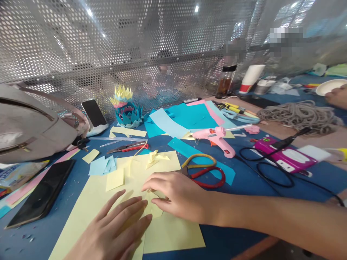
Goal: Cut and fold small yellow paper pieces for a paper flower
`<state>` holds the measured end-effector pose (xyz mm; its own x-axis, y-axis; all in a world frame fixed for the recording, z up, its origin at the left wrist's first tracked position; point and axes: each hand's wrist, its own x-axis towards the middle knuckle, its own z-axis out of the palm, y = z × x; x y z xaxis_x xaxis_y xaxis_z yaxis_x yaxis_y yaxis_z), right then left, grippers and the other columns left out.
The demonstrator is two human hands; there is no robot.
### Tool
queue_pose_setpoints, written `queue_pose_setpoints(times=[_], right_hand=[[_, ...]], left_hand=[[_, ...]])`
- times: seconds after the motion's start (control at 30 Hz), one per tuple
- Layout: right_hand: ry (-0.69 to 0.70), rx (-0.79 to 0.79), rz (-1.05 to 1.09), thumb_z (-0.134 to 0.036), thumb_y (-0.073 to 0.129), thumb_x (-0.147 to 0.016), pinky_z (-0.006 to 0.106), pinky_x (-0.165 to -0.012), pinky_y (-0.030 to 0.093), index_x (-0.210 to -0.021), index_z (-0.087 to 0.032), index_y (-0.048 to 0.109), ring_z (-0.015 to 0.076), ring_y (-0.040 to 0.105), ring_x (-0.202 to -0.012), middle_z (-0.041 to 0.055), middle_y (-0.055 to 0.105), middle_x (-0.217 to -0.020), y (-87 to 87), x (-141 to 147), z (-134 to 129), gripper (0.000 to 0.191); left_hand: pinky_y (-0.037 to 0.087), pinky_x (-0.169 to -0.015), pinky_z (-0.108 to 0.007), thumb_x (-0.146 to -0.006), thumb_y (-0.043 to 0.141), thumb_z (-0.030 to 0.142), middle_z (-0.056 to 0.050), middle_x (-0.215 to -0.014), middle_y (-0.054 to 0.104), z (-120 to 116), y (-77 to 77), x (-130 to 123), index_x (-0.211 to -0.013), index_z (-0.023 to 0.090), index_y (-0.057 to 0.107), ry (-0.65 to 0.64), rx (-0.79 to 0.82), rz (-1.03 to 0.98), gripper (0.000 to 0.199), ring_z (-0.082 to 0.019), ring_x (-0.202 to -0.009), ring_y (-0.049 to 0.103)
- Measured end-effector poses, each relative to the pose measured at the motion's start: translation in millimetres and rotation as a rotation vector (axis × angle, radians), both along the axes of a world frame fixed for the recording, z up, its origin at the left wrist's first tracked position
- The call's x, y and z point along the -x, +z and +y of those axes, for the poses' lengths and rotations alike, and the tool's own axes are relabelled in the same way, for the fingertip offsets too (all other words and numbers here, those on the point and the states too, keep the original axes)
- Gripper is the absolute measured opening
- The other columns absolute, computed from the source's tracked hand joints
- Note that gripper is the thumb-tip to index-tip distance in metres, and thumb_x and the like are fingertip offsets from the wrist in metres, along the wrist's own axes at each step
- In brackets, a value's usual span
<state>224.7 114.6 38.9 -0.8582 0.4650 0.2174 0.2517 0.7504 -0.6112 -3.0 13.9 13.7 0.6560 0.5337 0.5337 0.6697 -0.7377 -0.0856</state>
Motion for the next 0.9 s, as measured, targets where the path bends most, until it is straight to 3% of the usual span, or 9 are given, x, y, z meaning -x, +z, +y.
queue_pose_setpoints(times=[0.1,0.23,0.4,0.53,0.67,0.9], right_hand=[[0.008,0.113,0.007,-0.010,0.063,-0.091,0.022,-0.072,0.054,-0.120,-0.021,0.065,0.0138,0.067,-0.091,0.0051,0.067,-0.122,2.1,0.7,-0.4,0.030],[0.031,0.201,0.069,-0.008,0.062,-0.090,0.020,-0.069,0.054,-0.119,-0.020,0.065,0.0131,0.065,-0.090,0.0065,0.066,-0.120,0.0,1.9,1.6,0.032],[-0.002,0.189,0.095,-0.007,0.065,-0.088,0.020,-0.069,0.053,-0.111,-0.017,0.065,0.0108,0.063,-0.076,0.0022,0.069,-0.096,-4.7,3.9,2.3,0.026],[0.037,0.015,0.098,-0.014,0.061,-0.097,0.024,-0.071,0.049,-0.102,-0.017,0.069,0.0135,0.063,-0.080,0.0025,0.069,-0.088,-6.2,3.3,2.5,0.010],[0.144,-0.215,0.108,-0.017,0.055,-0.102,0.028,-0.073,0.046,-0.095,-0.016,0.070,0.0153,0.059,-0.080,0.0037,0.070,-0.087,-7.4,0.5,5.0,0.017],[0.260,-0.329,0.084,-0.019,0.051,-0.104,0.030,-0.079,0.049,-0.098,-0.016,0.070,0.0166,0.061,-0.090,0.0061,0.074,-0.102,-8.8,-1.1,9.0,0.020]], left_hand=[[0.030,-0.125,-0.044,-0.104,0.046,0.022,-0.003,-0.107,0.077,0.1,-3.8,-1.3,-0.104,0.020,0.074,0.026,-0.069,-0.150,0.028,-0.017,-0.113,0.071],[0.032,-0.124,-0.041,-0.100,0.056,0.023,-0.002,-0.114,0.076,-0.8,0.0,-0.1,-0.110,0.020,0.072,-0.017,-0.011,0.000,0.019,-0.017,-0.116,0.070],[0.034,-0.123,-0.042,-0.100,0.054,0.020,-0.002,-0.109,0.076,-1.2,5.1,0.0,-0.106,0.021,0.072,0.004,-0.004,-0.027,0.019,-0.017,-0.112,0.070],[0.022,-0.128,-0.038,-0.101,0.050,0.021,-0.001,-0.111,0.076,0.0,9.1,0.2,-0.111,0.018,0.071,-0.016,0.017,0.004,0.023,-0.015,-0.113,0.069],[0.012,-0.130,-0.036,-0.103,0.046,0.022,0.001,-0.113,0.076,-0.9,9.1,-0.5,-0.113,0.016,0.071,0.001,0.035,0.000,0.027,-0.015,-0.112,0.068],[0.014,-0.129,-0.038,-0.103,0.046,0.024,-0.002,-0.112,0.075,-3.6,-2.1,-3.9,-0.111,0.017,0.071,0.056,0.023,-0.079,0.027,-0.016,-0.114,0.066]])
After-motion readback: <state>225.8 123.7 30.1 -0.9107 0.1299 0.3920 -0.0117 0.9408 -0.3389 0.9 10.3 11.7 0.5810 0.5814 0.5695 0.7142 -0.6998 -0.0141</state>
